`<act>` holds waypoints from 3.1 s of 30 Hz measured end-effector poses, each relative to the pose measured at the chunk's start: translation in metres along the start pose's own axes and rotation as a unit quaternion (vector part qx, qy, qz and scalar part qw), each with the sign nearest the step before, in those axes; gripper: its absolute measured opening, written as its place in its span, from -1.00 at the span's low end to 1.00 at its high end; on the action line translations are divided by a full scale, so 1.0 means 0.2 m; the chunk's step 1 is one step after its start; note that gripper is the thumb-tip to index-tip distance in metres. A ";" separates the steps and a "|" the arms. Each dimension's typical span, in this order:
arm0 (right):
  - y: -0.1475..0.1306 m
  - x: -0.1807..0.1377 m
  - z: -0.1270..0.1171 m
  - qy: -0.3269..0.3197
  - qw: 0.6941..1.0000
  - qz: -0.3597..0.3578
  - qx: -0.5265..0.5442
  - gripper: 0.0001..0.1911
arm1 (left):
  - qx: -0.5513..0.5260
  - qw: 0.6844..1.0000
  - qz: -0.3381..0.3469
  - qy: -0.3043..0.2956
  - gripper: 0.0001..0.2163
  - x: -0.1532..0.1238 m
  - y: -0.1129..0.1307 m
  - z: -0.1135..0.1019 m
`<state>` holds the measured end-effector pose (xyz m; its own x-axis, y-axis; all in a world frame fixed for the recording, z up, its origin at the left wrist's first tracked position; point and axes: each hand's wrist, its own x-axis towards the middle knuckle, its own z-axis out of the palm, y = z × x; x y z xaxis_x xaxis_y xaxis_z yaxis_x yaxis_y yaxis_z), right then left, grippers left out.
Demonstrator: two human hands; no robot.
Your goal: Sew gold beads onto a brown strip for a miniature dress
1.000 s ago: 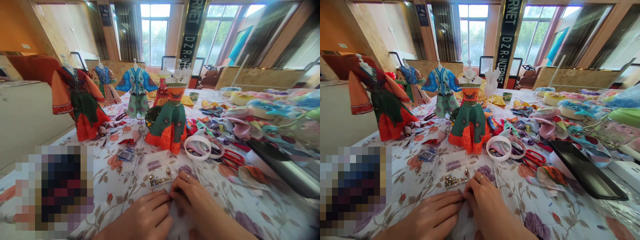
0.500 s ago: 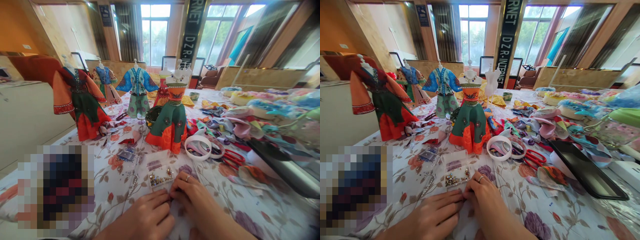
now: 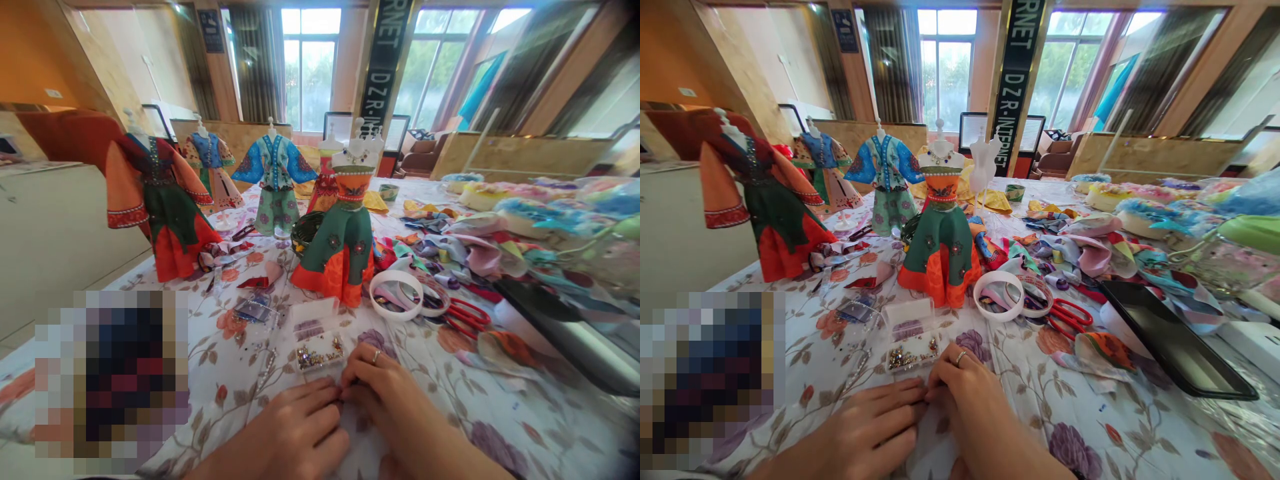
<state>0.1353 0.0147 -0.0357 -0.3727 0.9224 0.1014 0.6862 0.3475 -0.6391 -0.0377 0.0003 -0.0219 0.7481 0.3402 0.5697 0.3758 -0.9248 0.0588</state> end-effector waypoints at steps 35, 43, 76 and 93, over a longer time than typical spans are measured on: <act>-0.03 0.03 -0.05 -0.011 0.991 0.079 0.104 -0.74 | 0.031 0.994 0.102 0.010 -0.66 -0.01 -0.05 -0.08; -0.04 0.02 -0.06 -0.010 0.986 0.097 0.136 -0.80 | 0.068 0.990 -0.033 0.121 -0.88 0.03 -0.07 -0.07; 0.04 0.03 -0.06 0.019 0.999 0.031 0.032 -0.84 | 0.018 0.996 -0.089 0.018 -0.89 0.01 -0.07 -0.02; 0.03 0.03 -0.12 -0.023 0.999 -0.033 -0.013 -0.81 | -0.015 0.995 -0.095 -0.017 -0.74 0.02 -0.07 -0.01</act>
<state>0.1517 0.0268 -0.0194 -0.4447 0.8892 0.1073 0.6757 0.4117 -0.6115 -0.0414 0.0139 -0.0192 0.6836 0.5147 0.5175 0.4965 -0.8476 0.1872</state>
